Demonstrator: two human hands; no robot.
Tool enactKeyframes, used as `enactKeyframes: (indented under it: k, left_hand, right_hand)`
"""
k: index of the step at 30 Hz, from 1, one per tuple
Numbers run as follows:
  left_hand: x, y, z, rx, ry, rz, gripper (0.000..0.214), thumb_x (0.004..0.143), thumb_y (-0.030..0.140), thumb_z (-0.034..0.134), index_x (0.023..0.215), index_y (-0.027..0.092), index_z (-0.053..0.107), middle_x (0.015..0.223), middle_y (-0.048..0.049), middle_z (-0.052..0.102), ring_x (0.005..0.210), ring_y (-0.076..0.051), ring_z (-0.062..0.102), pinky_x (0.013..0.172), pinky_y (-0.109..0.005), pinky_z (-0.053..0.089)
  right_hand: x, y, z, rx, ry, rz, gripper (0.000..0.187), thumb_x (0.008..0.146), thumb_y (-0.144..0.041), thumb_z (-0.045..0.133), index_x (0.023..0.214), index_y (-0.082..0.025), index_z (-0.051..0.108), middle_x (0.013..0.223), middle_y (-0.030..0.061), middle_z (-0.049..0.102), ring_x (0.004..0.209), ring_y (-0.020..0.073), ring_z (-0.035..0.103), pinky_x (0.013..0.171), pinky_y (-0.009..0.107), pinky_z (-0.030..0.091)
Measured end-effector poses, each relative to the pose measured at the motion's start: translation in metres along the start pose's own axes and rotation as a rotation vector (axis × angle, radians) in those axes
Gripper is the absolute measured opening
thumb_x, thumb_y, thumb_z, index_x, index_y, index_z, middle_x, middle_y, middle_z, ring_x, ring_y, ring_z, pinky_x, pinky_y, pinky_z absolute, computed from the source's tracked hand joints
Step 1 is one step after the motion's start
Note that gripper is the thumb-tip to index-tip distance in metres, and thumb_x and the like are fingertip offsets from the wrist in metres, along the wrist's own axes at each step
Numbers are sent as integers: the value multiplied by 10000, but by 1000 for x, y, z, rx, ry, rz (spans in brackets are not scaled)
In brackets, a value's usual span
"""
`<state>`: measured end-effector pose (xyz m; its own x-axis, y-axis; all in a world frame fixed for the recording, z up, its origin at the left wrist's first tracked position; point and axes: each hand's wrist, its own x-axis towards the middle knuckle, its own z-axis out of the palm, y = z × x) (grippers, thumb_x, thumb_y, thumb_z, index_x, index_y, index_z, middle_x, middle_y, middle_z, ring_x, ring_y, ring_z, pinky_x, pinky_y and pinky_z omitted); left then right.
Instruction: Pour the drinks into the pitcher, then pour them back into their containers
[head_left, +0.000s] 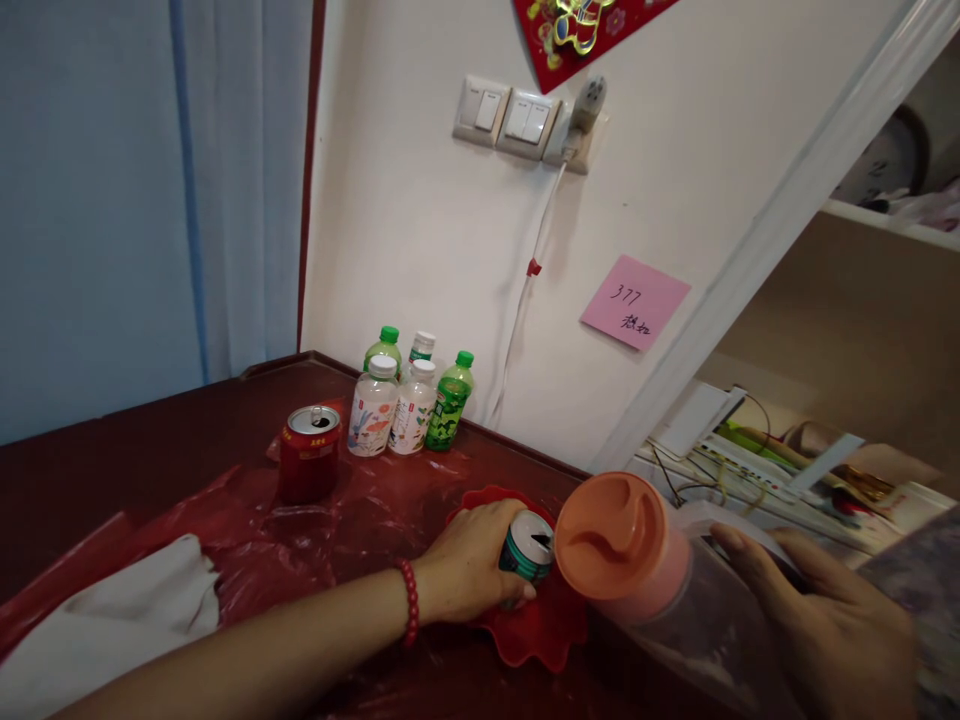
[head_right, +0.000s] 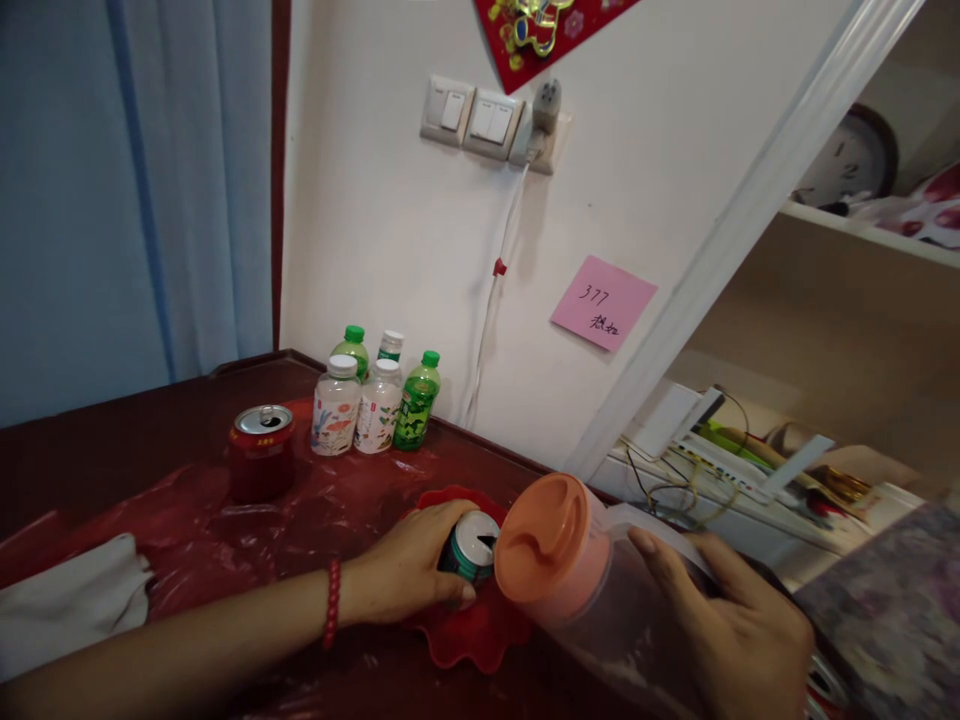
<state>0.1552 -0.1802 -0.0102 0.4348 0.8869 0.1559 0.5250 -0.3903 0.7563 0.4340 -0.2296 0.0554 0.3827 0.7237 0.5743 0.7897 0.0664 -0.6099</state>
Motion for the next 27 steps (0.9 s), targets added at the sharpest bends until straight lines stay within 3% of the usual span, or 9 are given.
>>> enactKeyframes:
  k: [13, 24, 27]
  left_hand:
    - [1, -3, 1, 9, -1, 11, 571, 608, 294, 884, 1114, 266, 623, 1149, -32, 683, 1051, -299, 622, 857, -363, 475]
    - [0, -5, 2, -18, 19, 35, 555, 599, 251, 864, 1100, 263, 626, 1118, -24, 688, 1015, -284, 618, 809, -343, 467]
    - [0, -7, 5, -43, 33, 40, 560, 590, 228, 854, 1099, 265, 623, 1106, -16, 686, 1004, -273, 613, 797, -326, 465]
  right_hand:
    - [2, 7, 1, -24, 6, -5, 550, 710, -739, 645, 653, -192, 652, 525, -23, 486, 523, 185, 471, 441, 249, 363]
    - [-5, -1, 6, 50, 5, 13, 515, 771, -693, 641, 808, -183, 706, 649, -23, 571, 620, 195, 485, 541, 266, 363]
    - [-4, -2, 8, 85, 3, 21, 486, 776, -672, 650, 750, -187, 677, 601, -36, 522, 605, 179, 458, 544, 261, 337]
